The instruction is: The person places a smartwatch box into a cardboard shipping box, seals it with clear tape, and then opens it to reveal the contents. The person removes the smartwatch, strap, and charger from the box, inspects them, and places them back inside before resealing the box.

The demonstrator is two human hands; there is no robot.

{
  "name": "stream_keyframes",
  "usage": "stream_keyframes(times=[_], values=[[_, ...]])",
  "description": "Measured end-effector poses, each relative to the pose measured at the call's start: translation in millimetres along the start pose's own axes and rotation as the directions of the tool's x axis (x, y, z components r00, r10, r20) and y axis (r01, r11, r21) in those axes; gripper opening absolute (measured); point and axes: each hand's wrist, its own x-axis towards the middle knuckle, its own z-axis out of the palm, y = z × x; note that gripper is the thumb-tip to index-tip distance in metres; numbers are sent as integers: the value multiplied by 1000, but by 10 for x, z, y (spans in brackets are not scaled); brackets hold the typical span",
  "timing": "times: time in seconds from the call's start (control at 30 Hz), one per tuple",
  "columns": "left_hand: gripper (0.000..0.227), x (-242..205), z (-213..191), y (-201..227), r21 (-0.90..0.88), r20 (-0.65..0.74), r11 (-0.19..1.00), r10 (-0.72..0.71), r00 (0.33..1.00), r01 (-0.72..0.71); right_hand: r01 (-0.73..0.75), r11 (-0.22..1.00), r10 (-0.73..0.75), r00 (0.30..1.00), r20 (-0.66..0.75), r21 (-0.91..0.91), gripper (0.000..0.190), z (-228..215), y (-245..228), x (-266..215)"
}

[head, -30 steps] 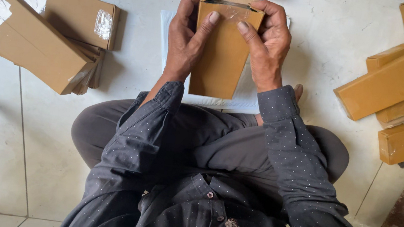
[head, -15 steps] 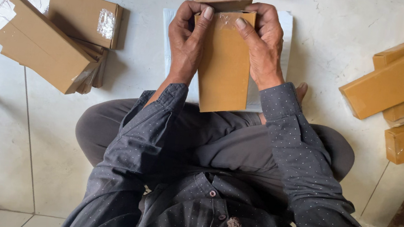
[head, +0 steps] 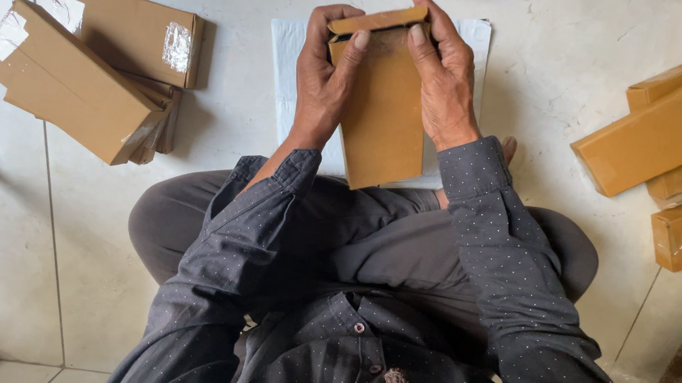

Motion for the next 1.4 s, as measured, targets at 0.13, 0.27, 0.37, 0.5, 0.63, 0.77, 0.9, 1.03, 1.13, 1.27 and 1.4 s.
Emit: stream_keyframes(times=[0.13, 0.27, 0.37, 0.5, 0.63, 0.77, 0.9, 1.03, 1.13, 1.27, 1.4], values=[[30, 17, -29, 23, -57, -10, 996, -62, 998, 61, 33, 999, -33, 999, 22, 7, 46, 65, -72, 16], [25, -7, -62, 45, -116, -2, 989, -88, 996, 87, 51, 999, -51, 999, 10, -19, 43, 115, -89, -1], [22, 9, -78, 54, -74, -12, 994, -86, 996, 85, 58, 998, -59, 998, -16, -33, 38, 157, -98, -23], [26, -2, -57, 45, -117, -2, 989, -88, 996, 87, 44, 999, -45, 998, -39, -20, 31, 181, -104, -57], [19, -38, -18, 9, -33, 4, 997, -75, 997, 75, 13, 999, -10, 997, -71, 34, 24, 191, -66, -61], [16, -47, -13, -42, -8, -43, 994, -107, 993, 107, -21, 995, 29, 997, -75, 96, 17, 192, 15, -79], [17, -81, -21, -31, -3, -58, 990, -144, 988, 144, -63, 989, 74, 995, -74, 135, 14, 186, 95, -91], [34, -107, -18, 18, -43, -82, 971, -240, 967, 237, -41, 999, 38, 973, -228, -8, 12, 251, 155, -104], [22, -84, -4, -1, -9, -19, 988, -151, 988, 151, -153, 988, 152, 938, -311, 22, 14, 241, 152, -107], [19, -95, -26, -69, -35, -18, 976, -215, 976, 215, -170, 947, 233, 947, -219, 271, 13, 173, 124, -115], [21, -133, -41, -157, -29, -45, 972, -235, 971, 234, -183, 934, 262, 934, -241, 307, 15, 152, 173, -128]])
